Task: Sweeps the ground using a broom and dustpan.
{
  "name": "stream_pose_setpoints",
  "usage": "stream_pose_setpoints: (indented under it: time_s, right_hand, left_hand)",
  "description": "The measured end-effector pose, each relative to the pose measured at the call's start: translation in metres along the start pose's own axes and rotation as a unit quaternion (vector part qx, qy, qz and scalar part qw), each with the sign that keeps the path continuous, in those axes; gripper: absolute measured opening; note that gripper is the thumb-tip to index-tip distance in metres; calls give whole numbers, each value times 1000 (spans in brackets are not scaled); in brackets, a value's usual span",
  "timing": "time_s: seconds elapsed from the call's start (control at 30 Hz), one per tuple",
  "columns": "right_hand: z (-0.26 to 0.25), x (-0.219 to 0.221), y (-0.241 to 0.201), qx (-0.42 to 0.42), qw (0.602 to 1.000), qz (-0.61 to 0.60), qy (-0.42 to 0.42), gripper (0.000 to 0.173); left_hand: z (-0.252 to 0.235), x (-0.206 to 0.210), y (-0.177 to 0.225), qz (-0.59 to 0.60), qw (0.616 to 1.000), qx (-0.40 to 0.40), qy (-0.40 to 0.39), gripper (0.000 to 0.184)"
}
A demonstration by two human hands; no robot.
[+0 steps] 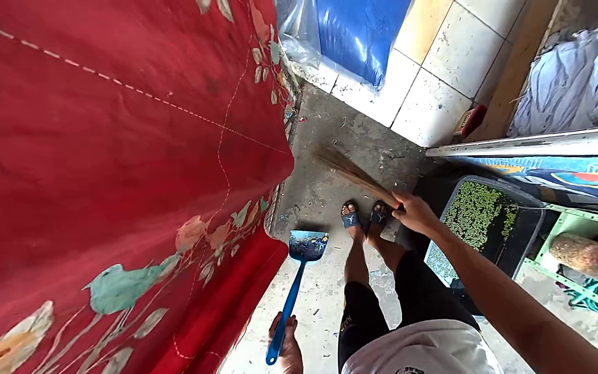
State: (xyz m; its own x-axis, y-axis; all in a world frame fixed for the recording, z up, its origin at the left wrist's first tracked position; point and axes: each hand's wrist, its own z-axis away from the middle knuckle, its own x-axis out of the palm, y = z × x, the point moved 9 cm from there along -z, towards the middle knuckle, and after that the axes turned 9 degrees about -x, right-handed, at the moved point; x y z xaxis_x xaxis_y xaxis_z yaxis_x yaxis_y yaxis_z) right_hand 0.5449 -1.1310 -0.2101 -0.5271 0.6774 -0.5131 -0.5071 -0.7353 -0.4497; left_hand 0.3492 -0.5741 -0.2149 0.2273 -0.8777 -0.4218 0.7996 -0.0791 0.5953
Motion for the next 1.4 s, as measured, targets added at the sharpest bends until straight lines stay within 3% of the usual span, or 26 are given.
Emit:
stream_pose_setpoints:
  time_s: [0.07, 0.17, 0.23, 0.3, 0.4, 0.47, 0.57, 0.67, 0.77, 0.83, 0.97, 1.03, 1.1, 1.27, 1.4]
  right_hand:
    - [-24, -27, 0, 12, 999, -7, 39, 63]
    - [-104, -40, -5, 3, 995, -9, 101, 57]
    - [-155, -19, -20, -3, 998, 7, 69, 63]
    - [-173, 27, -45, -25, 998, 59, -9, 59]
    - [-131, 92, -76, -64, 986, 107, -111, 41]
    - [-79, 111, -74, -90, 984, 83, -131, 41]
    - [-10, 97, -49, -102, 984, 49, -135, 55]
    - [38, 43, -2, -43, 996, 23, -77, 63]
    - [41, -7, 51, 12, 1000, -5, 9, 67]
    - [18, -13, 73, 49, 998, 3, 30, 70]
    - [-3, 69, 54, 25, 995, 52, -85, 51]
    - [21, 113, 46, -13, 995, 25, -100, 60]
    - [64, 128, 48, -11, 996, -23, -81, 70]
    - [152, 98, 96, 55, 992, -113, 14, 70]
    - [141, 67, 148, 169, 973, -136, 80, 59]
  left_hand:
    - [0, 1, 4, 4, 1000, -8, 13, 51]
    - [-6, 8, 6, 5, 1000, -8, 23, 51]
    - [-9, 16, 4, 2, 1000, -6, 20, 51]
    - [-6, 16, 6, -3, 1000, -7, 22, 53]
    - [3, 11, 5, 7, 999, -9, 30, 53]
    - [10, 8, 3, 17, 999, -11, 32, 52]
    - [15, 4, -2, 24, 999, -12, 38, 51]
    - [21, -2, -4, 27, 999, -8, 38, 50]
    - [29, -5, -11, 29, 999, -1, 34, 53]
    - [33, -6, -20, 36, 999, -1, 38, 54]
    - [53, -6, -28, 53, 997, -12, 53, 52]
    - [67, -9, -35, 54, 997, -17, 56, 52]
    - [79, -16, -42, 46, 997, -18, 54, 55]
    - [110, -33, -57, 50, 995, -18, 83, 53]
    - [134, -45, -62, 62, 993, -7, 104, 48]
